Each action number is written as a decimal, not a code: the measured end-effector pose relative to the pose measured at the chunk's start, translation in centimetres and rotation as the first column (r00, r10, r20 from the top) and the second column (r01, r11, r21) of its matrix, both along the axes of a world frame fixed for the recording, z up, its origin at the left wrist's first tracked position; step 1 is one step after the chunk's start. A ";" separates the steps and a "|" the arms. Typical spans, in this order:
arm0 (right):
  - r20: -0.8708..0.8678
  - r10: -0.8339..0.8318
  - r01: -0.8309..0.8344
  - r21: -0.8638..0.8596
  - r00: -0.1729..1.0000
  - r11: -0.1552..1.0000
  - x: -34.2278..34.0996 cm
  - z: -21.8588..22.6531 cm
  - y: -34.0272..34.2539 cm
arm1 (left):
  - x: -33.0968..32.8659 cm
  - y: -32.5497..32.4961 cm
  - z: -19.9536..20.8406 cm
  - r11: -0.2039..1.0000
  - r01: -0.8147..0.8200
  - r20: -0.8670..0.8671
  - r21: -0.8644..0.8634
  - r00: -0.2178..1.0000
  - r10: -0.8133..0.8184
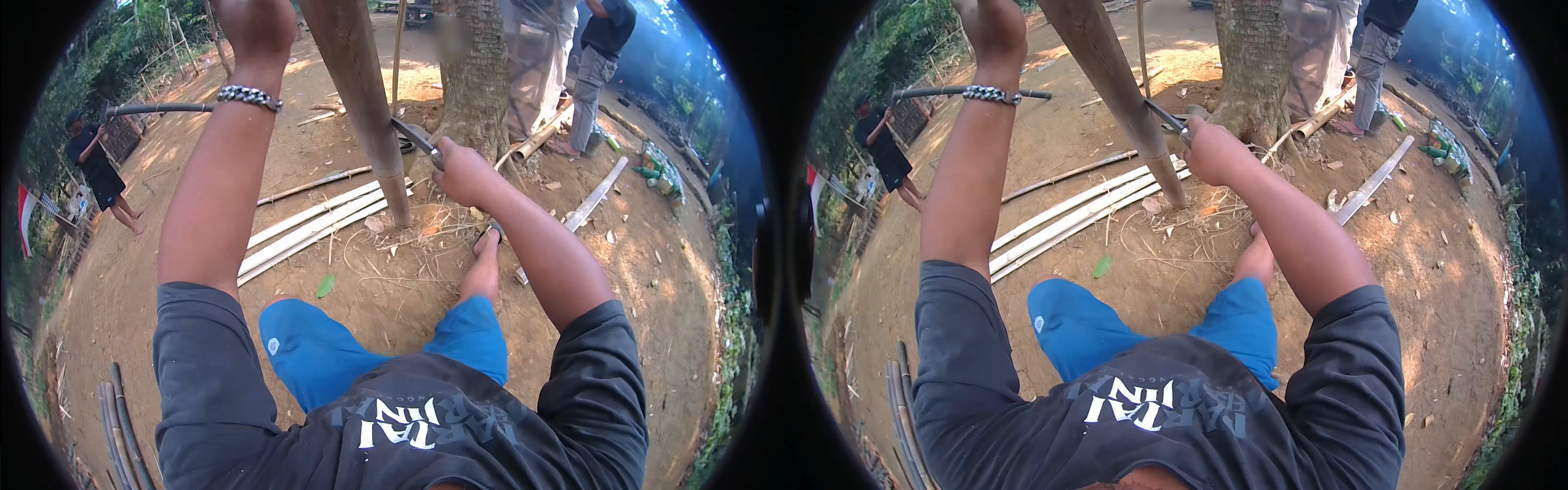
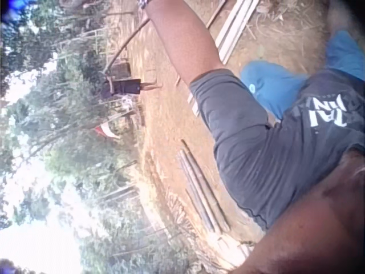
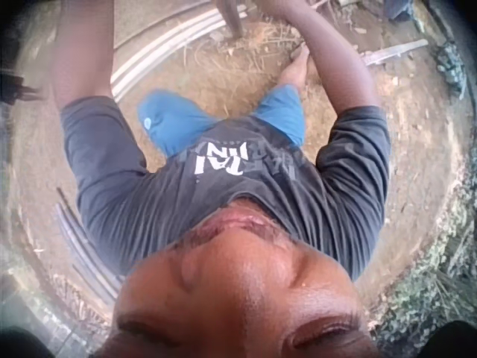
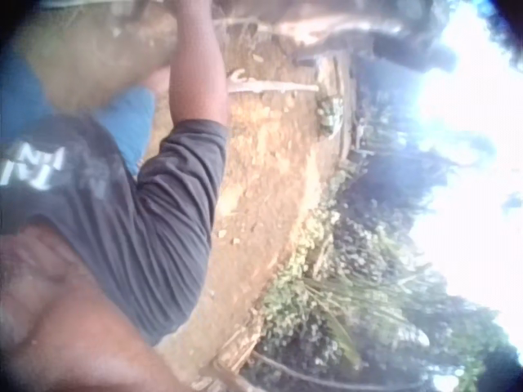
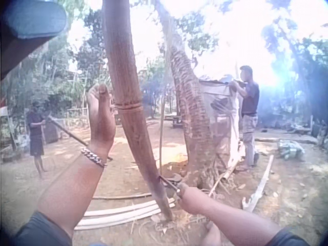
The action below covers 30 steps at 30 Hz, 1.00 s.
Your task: The person uses a machete to split a long bamboo pole into thin strips. They hold the bamboo against a vertical wooden post and repeatedly strike it with the machete to separate the sections. The person then picks up the split bamboo strips and continues to refine them.
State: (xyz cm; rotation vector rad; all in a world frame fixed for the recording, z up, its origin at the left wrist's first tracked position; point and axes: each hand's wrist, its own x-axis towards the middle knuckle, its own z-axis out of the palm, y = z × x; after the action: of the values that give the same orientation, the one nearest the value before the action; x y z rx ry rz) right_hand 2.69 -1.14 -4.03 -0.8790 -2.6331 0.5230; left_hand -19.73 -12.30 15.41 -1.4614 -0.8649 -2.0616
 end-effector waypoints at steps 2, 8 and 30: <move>-0.026 -0.004 0.003 -0.035 1.000 0.999 -0.4 -0.9 -0.2 | -1.0 2.6 -4.6 0.983 -0.183 -0.107 0.010 0.977 0.183; -0.172 -0.061 0.043 -0.106 0.983 0.993 -0.6 -1.7 -1.5 | 3.6 4.1 -7.3 0.994 -0.096 0.042 -0.059 0.994 0.099; 0.204 -0.198 0.170 0.148 0.959 0.974 -2.4 -6.1 5.2 | 1.7 10.7 -5.7 0.927 -0.372 0.035 0.049 0.928 0.370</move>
State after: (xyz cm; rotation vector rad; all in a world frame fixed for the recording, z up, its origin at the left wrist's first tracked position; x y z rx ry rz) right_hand 0.33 4.04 -10.10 -1.1854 -2.7012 0.2162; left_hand -18.06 -1.59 9.74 -1.1401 -1.0001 -1.8067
